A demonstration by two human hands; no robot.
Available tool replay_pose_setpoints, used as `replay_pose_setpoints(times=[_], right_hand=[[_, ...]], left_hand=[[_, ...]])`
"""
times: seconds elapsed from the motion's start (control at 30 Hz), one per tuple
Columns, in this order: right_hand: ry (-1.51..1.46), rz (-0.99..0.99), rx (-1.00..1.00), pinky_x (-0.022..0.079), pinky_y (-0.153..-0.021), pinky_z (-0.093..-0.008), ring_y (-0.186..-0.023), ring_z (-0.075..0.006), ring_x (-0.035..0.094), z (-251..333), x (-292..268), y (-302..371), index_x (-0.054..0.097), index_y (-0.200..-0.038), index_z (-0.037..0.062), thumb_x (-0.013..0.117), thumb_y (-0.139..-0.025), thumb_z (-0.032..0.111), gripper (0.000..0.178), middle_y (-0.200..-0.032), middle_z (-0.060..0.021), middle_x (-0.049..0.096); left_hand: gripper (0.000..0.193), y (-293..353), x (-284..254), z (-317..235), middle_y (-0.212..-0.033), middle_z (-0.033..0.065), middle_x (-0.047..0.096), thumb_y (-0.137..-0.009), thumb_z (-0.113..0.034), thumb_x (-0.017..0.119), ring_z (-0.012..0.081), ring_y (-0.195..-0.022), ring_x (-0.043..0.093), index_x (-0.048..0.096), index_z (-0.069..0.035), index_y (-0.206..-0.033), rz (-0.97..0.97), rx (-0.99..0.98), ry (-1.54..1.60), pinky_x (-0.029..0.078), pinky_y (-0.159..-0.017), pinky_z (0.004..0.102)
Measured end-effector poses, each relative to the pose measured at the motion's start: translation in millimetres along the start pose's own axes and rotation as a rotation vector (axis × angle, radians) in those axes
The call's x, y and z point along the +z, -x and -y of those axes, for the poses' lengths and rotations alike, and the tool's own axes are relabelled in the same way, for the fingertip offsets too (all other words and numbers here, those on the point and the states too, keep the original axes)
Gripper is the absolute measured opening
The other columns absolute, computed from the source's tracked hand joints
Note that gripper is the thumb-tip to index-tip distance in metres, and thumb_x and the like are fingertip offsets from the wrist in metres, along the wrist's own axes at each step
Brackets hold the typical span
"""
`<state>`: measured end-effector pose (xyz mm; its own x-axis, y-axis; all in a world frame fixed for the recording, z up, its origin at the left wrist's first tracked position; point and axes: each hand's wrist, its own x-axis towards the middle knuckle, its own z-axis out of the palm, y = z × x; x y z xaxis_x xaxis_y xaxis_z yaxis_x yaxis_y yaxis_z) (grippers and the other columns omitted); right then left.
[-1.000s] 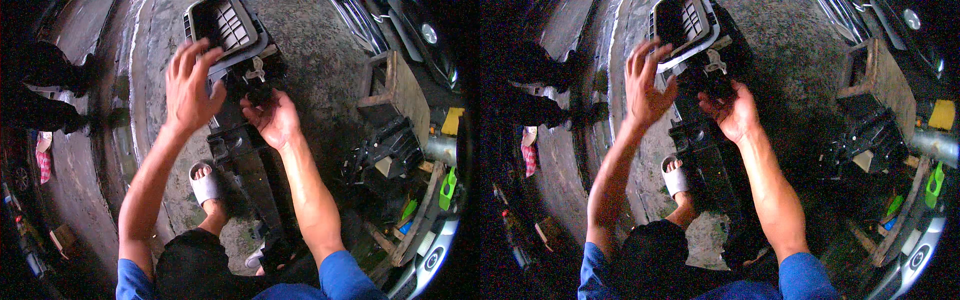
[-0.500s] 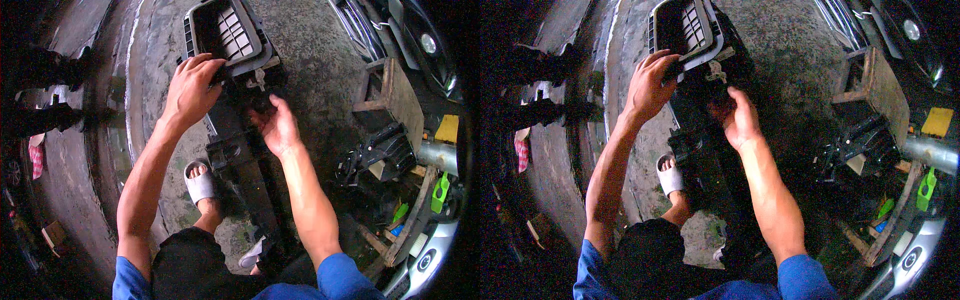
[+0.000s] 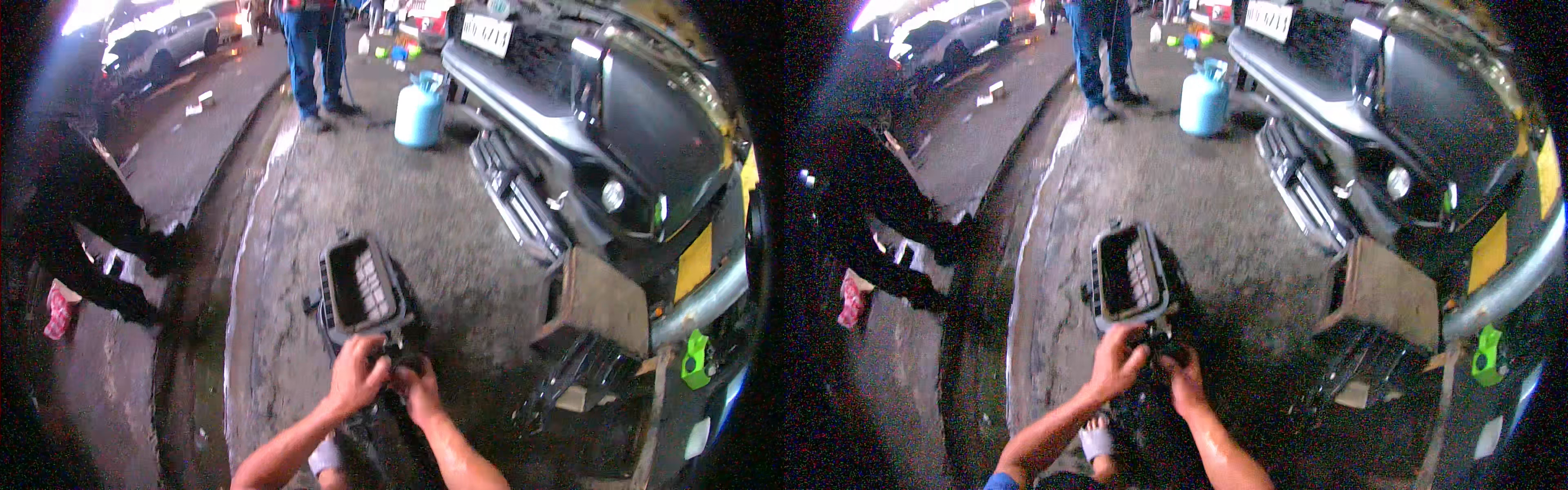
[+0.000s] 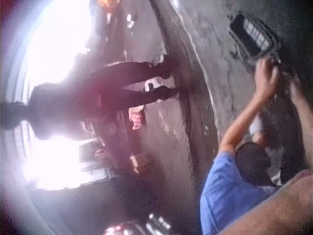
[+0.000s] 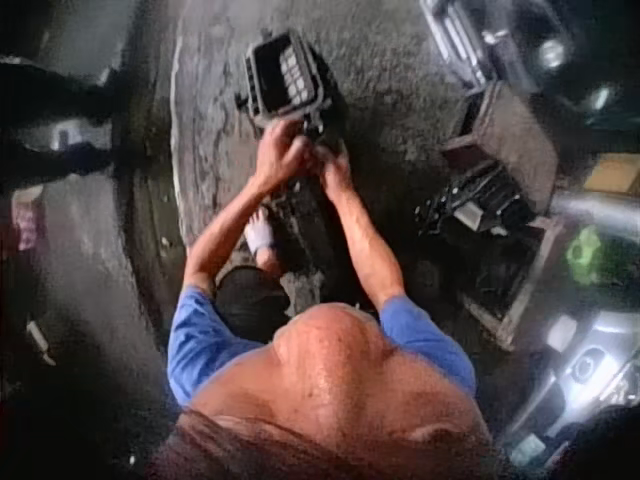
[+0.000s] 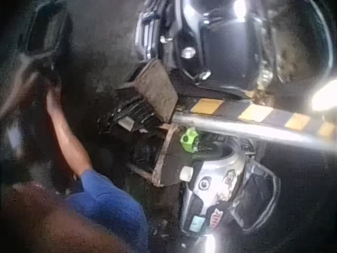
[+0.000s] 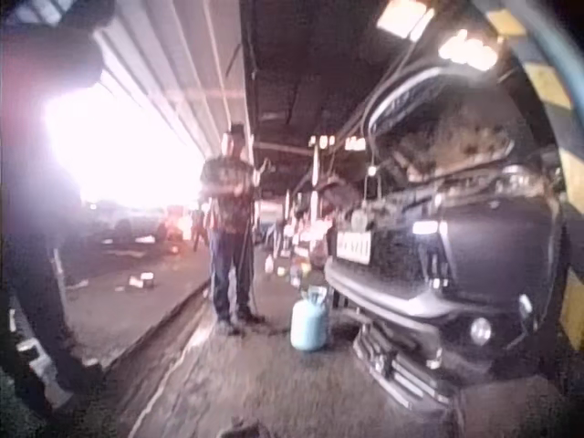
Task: Repairing or assembling a plastic air intake or filter housing for a vehicle.
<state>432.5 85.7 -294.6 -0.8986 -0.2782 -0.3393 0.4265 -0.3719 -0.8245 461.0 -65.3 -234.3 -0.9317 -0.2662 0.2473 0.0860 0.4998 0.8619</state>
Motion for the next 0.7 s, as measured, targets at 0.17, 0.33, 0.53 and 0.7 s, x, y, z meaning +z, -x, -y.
replay_pose_setpoints(times=[0.17, 0.33, 0.53, 0.7], right_hand=[[0.459, 0.100, -0.390, 0.047, -0.086, -0.0349, -0.097, -0.0203, 0.058, 11, 6, 6, 0.048, -0.120, 0.0070, 0.071, -0.083, 0.024, 0.047, -0.109, -0.0071, 0.059], [0.758, 0.052, -0.527, 0.048, -0.087, -0.0345, -0.102, -0.0224, 0.059, 27, 3, 2, 0.050, -0.119, 0.0041, 0.075, -0.079, 0.026, 0.052, -0.110, -0.0113, 0.060], [0.865, 0.028, -0.732, 0.047, -0.090, -0.0364, -0.105, -0.0260, 0.059, 27, 3, -6, 0.053, -0.118, 0.0040, 0.081, -0.073, 0.021, 0.056, -0.113, -0.0129, 0.061], [0.874, 0.041, -0.757, 0.047, -0.090, -0.0343, -0.103, -0.0243, 0.060, 14, 2, -10, 0.053, -0.120, 0.0039, 0.079, -0.075, 0.017, 0.054, -0.111, -0.0106, 0.061]], left_hand=[[0.050, 6, 13, -16, -0.110, 0.0193, 0.061, -0.079, -0.032, 0.066, 0.0327, -0.105, 0.060, 0.058, -0.001, -0.116, 0.199, -0.107, 0.146, 0.048, -0.090, 0.0385], [0.038, 0, 24, -16, -0.102, 0.0188, 0.061, -0.079, -0.024, 0.066, 0.0353, -0.096, 0.061, 0.062, -0.002, -0.110, 0.118, -0.020, 0.126, 0.049, -0.085, 0.0388], [0.032, 0, 31, 0, -0.102, 0.0167, 0.061, -0.077, -0.005, 0.063, 0.0315, -0.097, 0.061, 0.061, -0.002, -0.109, 0.061, 0.016, 0.176, 0.049, -0.085, 0.0381], [0.033, 7, 27, 1, -0.102, 0.0143, 0.061, -0.075, 0.002, 0.060, 0.0260, -0.096, 0.063, 0.061, 0.000, -0.107, 0.039, -0.045, 0.208, 0.049, -0.086, 0.0337]])
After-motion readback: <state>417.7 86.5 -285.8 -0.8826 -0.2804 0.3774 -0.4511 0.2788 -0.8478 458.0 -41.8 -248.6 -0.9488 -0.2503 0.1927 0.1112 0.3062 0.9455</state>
